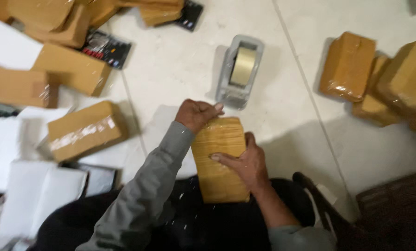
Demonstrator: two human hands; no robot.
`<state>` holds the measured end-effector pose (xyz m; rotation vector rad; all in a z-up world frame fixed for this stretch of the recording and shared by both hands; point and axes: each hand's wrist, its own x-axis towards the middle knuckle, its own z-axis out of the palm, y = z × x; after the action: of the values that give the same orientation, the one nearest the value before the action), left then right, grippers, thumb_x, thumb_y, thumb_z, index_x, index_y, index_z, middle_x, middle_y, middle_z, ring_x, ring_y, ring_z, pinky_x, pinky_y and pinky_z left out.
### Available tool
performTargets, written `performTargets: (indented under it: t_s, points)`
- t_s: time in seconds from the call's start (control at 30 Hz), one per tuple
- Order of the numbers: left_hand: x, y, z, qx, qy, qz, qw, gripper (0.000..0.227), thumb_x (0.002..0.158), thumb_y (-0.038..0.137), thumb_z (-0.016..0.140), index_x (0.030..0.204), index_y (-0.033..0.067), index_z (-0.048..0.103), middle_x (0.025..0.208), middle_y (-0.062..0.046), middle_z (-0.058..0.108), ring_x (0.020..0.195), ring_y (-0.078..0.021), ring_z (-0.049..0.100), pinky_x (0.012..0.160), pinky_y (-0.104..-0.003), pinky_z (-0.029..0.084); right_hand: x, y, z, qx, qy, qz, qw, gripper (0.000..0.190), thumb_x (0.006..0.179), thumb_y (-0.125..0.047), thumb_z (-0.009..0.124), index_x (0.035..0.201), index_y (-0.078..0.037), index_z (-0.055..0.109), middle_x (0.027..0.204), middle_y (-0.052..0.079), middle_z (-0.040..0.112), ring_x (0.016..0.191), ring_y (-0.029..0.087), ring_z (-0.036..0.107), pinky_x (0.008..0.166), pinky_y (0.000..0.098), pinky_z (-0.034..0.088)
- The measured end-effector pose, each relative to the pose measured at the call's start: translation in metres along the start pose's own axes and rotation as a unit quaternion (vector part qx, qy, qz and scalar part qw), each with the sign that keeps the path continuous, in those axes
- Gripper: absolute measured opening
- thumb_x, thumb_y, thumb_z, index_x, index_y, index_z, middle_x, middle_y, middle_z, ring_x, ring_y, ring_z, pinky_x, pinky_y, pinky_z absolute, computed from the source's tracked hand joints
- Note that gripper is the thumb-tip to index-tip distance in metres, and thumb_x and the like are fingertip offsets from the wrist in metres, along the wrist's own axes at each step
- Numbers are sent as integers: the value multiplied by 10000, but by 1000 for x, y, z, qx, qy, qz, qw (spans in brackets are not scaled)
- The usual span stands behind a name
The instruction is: The person sits on the floor and packs small electronic items into cardboard boxes. They place foam padding inside, insert the product, close the flaps, and seal the boxes using a tape dispenser. The person repeats this process for multiple units.
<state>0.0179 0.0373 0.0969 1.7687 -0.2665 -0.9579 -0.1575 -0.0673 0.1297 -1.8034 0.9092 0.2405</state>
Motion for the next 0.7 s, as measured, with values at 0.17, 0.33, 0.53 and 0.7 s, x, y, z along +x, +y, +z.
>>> performTargets:
  t_s: [0.17,0.33,0.53,0.7]
  points:
    - [-103,45,-25,68,49,137,987,286,903,360,745,950,99,851,761,-95,715,637,-152,629,595,-302,526,-27,-4,9,-7,49,-325,944,905,609,-464,959,1201,31,487,1103,163,751,1057,236,766,877,353,639]
    - [-163,50,-21,38,38,140,989,255,880,311,765,978,88,837,736,-65,684,672,-129,623,614,-298,514,-68,-5,17,13,39,-415,909,962,721,-350,895,1456,34,408,1546,176,495,1288,289,625,1029,381,567]
    - [-185,39,-10,77,20,115,990,276,849,343,787,964,98,844,736,-56,648,661,-146,584,618,-326,475,-90,3,18,-48,55,-377,923,888,725,-308,906,1393,30,430,1599,148,467,1211,254,678,949,359,596]
    - [-197,35,7,80,24,153,985,286,854,333,801,976,77,842,713,-62,573,675,-158,532,617,-328,454,-102,13,10,67,0,-313,947,735,698,-325,917,1225,-27,501,1131,103,727,1047,197,738,855,324,608]
